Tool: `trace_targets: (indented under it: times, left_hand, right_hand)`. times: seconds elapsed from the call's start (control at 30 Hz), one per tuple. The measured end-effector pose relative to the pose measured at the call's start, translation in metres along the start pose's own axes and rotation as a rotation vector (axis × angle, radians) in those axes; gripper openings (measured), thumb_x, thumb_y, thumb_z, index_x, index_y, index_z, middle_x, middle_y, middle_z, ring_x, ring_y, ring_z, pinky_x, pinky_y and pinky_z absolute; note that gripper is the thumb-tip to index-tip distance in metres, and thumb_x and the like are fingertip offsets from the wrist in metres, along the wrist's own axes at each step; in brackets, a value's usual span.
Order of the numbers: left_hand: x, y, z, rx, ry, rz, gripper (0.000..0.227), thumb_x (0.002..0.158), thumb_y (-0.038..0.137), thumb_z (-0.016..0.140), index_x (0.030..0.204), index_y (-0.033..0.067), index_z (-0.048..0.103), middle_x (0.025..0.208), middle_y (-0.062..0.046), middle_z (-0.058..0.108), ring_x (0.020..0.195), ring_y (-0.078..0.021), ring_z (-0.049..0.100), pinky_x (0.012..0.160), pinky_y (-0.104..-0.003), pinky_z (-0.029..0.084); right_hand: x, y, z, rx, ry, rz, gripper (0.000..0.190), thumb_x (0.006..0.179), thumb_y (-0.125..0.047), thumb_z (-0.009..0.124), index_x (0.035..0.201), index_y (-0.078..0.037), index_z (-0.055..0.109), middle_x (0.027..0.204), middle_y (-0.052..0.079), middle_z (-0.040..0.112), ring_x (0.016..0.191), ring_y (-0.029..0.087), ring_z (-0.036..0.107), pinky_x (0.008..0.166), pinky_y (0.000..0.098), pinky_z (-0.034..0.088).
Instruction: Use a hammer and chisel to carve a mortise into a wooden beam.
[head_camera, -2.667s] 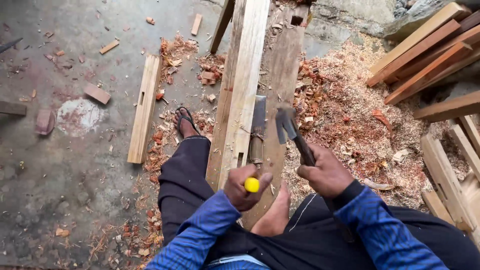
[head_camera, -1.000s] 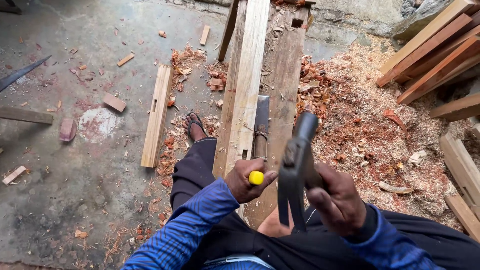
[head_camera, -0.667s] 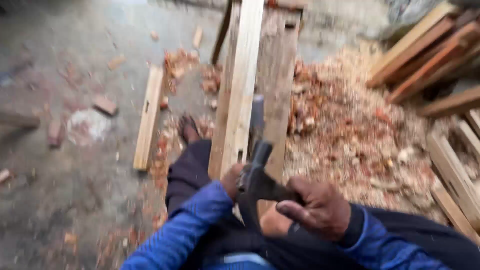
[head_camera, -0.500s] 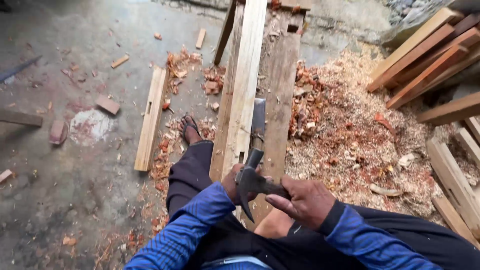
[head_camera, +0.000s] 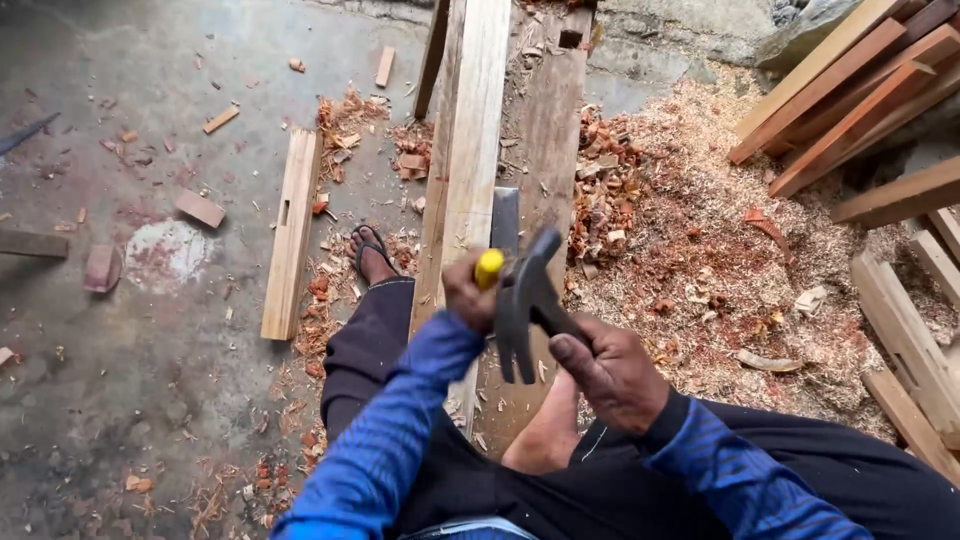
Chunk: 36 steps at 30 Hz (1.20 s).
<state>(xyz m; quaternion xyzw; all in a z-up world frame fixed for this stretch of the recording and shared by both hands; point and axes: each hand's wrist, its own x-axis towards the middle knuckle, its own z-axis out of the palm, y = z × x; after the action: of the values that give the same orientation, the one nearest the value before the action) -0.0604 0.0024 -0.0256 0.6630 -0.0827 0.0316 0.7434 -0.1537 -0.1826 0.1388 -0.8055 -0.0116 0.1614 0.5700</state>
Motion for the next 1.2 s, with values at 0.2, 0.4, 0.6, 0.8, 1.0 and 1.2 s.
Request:
trace_targets:
  times: [0.2,0.4,0.6,0.8,1.0,1.2]
  left_hand:
    - [0.072,0.085,0.001,0.088,-0.38,0.111,0.038,0.089,0.017,0.085,0.071,0.0059,0.053,0.063,0.002,0.046,0.061,-0.0067,0.044,0.053,-0.028,0.037]
    - [0.034,0.085,-0.019,-0.119,-0.592,-0.198,0.034,0.085,0.017,0.084,0.071,0.0091,0.055,0.068,0.007,0.052,0.063,-0.0022,0.048,0.054,-0.025,0.04]
    - [0.022,0.075,-0.022,-0.149,-0.625,-0.111,0.037,0.085,0.012,0.083,0.069,0.0079,0.05,0.068,0.006,0.049,0.065,-0.0026,0.044,0.055,-0.025,0.037]
    - [0.015,0.053,-0.025,-0.051,-0.62,-0.09,0.035,0.087,0.012,0.083,0.07,0.0055,0.053,0.067,0.006,0.05,0.066,-0.0021,0.046,0.056,-0.026,0.038]
    - [0.001,0.083,-0.037,-0.242,-0.834,-0.262,0.022,0.087,0.019,0.081,0.092,0.0024,0.068,0.08,0.005,0.066,0.076,-0.0036,0.057,0.067,-0.029,0.05]
    - [-0.005,0.062,-0.05,0.158,-0.856,-0.185,0.05,0.088,0.034,0.089,0.073,0.0023,0.052,0.064,-0.004,0.045,0.063,-0.0126,0.045,0.057,-0.032,0.04]
  right_hand:
    - [-0.002,-0.04,-0.008,0.358,0.12,0.159,0.064,0.092,-0.058,0.054,0.128,-0.006,0.063,0.061,-0.006,0.054,0.043,0.003,0.045,0.038,0.0214,0.036]
    - [-0.004,-0.024,-0.005,0.366,0.027,0.174,0.065,0.092,-0.059,0.056,0.122,-0.002,0.068,0.055,-0.006,0.049,0.046,0.003,0.043,0.042,0.0217,0.035]
    - [-0.007,-0.02,-0.003,0.361,-0.025,0.182,0.062,0.094,-0.057,0.058,0.12,-0.001,0.069,0.06,-0.008,0.05,0.051,0.002,0.044,0.046,0.0215,0.035]
    - [-0.01,-0.018,0.001,0.308,-0.009,0.176,0.058,0.095,-0.053,0.06,0.117,-0.001,0.069,0.062,-0.007,0.048,0.054,0.003,0.044,0.047,0.0222,0.035]
    - [-0.012,-0.034,-0.011,0.317,-0.021,0.085,0.056,0.098,-0.053,0.06,0.111,0.001,0.067,0.065,-0.006,0.052,0.056,0.004,0.045,0.048,0.0224,0.036]
    - [-0.017,-0.027,-0.004,-0.104,-0.061,-0.244,0.048,0.102,-0.052,0.059,0.096,-0.005,0.066,0.07,0.0,0.055,0.063,0.009,0.055,0.056,0.0286,0.046]
